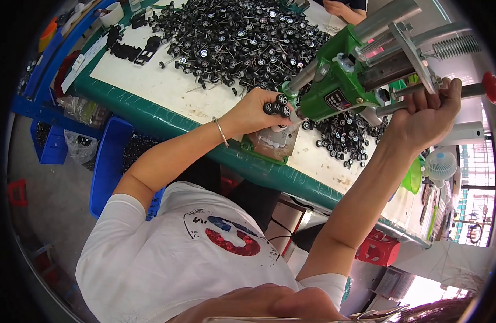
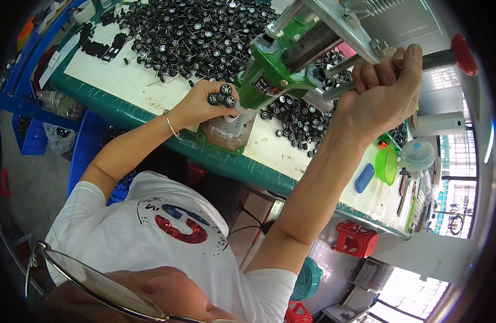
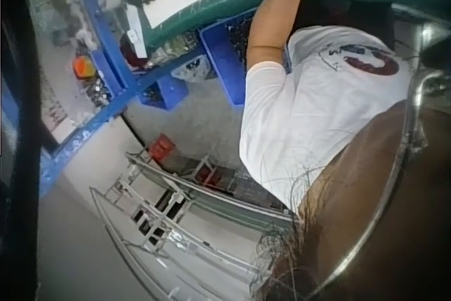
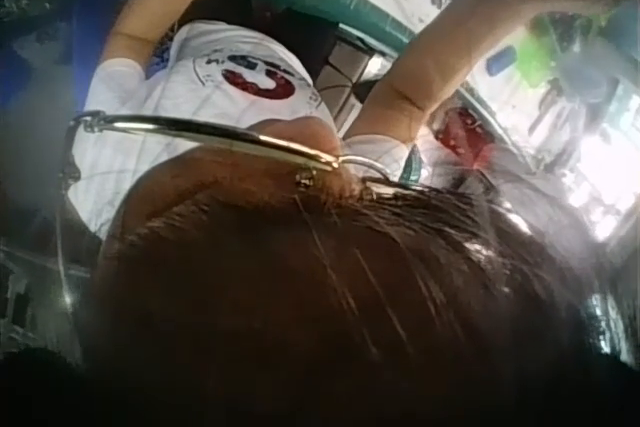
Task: The person assembles small black plastic components by hand using a manual press machine.
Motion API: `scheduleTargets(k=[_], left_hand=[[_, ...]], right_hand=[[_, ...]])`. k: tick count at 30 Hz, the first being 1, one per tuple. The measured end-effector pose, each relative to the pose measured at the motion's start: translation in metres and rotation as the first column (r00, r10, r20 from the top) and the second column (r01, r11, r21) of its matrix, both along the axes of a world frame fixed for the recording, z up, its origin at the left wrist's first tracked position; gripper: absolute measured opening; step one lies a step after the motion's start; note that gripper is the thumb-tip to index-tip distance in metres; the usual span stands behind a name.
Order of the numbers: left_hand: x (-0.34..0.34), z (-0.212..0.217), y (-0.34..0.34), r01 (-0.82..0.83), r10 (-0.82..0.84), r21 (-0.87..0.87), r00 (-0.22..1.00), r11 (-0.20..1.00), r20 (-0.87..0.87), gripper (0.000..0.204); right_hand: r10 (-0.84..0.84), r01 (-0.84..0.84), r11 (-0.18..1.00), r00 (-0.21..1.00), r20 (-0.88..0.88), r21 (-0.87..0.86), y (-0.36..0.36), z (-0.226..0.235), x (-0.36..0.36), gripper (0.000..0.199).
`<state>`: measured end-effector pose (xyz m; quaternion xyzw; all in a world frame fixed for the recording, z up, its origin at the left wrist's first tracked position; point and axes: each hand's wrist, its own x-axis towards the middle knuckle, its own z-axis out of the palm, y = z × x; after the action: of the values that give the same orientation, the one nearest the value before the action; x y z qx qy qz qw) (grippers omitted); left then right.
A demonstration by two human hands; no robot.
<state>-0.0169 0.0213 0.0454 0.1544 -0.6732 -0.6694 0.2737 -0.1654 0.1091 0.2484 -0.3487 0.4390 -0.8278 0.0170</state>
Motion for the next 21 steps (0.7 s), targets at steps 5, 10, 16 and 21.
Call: scheduleTargets(k=[5, 10, 16, 21], left_hand=[[0.0014, -0.0018, -0.0004, -0.013, 0.013, -0.017, 1.0, 1.0, 0.018, 0.018], [-0.0003, 0.0007, -0.0001, 0.006, -0.007, -0.057, 1.0, 0.998, -0.01, 0.017], [0.0009, 0.0007, -0.0001, 0.011, -0.012, -0.044, 1.0, 0.999, -0.021, 0.017], [0.0013, -0.002, 0.0004, -0.01, 0.009, -0.062, 1.0, 0.998, -0.017, 0.018]], right_hand=[[0.076, -0.078, 0.997, 0.993, -0.09, -0.016, 0.0002, -0.0034, 0.0006, 0.027], [0.087, -0.092, 0.995, 0.988, -0.125, -0.034, 0.0062, -0.0029, -0.0008, 0.028], [0.057, -0.062, 0.998, 0.989, -0.14, -0.029, 0.0033, -0.0047, 0.0009, 0.03], [0.105, -0.126, 0.988, 0.971, -0.213, -0.087, 0.0066, -0.0118, -0.0021, 0.031]])
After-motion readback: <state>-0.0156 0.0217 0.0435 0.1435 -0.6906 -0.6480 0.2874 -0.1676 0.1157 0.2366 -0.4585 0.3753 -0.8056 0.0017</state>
